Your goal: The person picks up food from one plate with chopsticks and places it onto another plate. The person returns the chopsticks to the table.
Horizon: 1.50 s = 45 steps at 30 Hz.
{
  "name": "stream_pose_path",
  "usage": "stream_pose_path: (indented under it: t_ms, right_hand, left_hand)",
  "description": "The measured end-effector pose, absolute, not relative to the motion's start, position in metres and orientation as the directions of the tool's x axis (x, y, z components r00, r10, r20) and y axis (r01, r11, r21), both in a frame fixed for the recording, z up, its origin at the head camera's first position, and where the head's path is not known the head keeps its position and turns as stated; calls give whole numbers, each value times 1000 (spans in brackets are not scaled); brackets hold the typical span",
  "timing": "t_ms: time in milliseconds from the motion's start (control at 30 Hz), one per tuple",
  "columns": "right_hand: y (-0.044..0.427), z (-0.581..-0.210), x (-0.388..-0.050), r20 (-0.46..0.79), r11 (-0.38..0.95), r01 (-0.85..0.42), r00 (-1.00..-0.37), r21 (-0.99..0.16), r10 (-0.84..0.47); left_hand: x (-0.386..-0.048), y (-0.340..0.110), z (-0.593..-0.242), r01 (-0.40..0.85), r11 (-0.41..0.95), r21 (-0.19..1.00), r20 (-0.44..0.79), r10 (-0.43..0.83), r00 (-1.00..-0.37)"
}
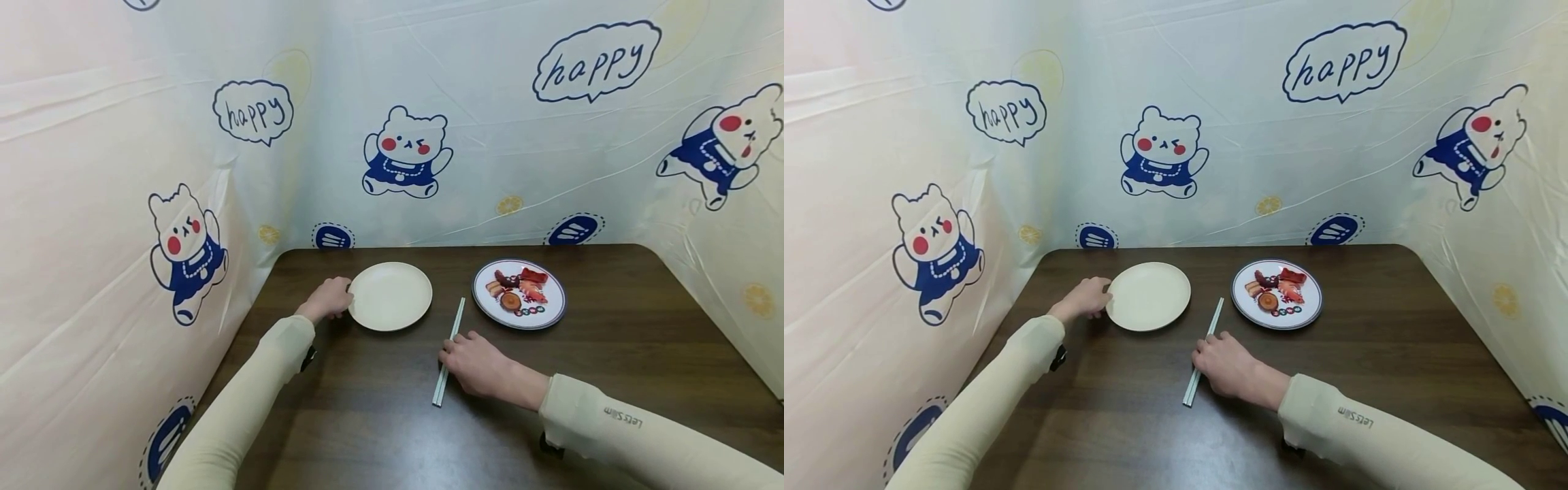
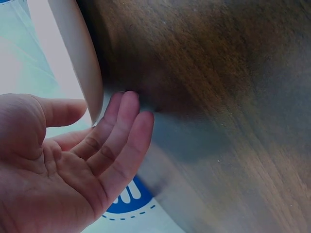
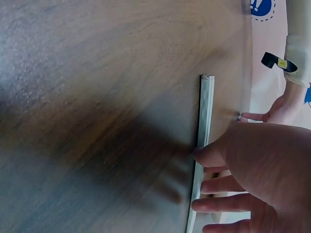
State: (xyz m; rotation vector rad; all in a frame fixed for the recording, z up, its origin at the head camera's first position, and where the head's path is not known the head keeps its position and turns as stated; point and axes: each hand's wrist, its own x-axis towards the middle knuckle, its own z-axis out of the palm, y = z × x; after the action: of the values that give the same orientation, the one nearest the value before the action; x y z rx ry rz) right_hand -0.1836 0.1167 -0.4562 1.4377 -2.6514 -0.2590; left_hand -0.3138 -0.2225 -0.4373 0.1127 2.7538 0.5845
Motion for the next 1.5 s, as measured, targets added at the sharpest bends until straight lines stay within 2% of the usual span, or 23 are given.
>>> stream_pose_path:
  t_ms: [333,700,1000,1300,1500]
  right_hand:
    - [112,-457,-178,119,533,-820,-519,210,-846]
    - [104,-461,-176,147,568,-797,-549,203,-823]
    - [100,-464,-175,199,563,-798,-529,213,-825]
    - [98,-457,-176,150,575,-791,-555,211,-818]
    - [93,-447,-180,23,511,-827,-521,237,-853]
  left_hand:
    - [-314,-224,-438,17,911,413,-293,151,-944]
    - [-313,-223,-437,19,909,416,-297,156,-942]
    - [-313,-224,-439,14,912,410,-299,149,-943]
    - [-314,-224,-439,10,911,412,-299,145,-943]
    - [-314,-224,-437,11,913,409,-304,147,-941]
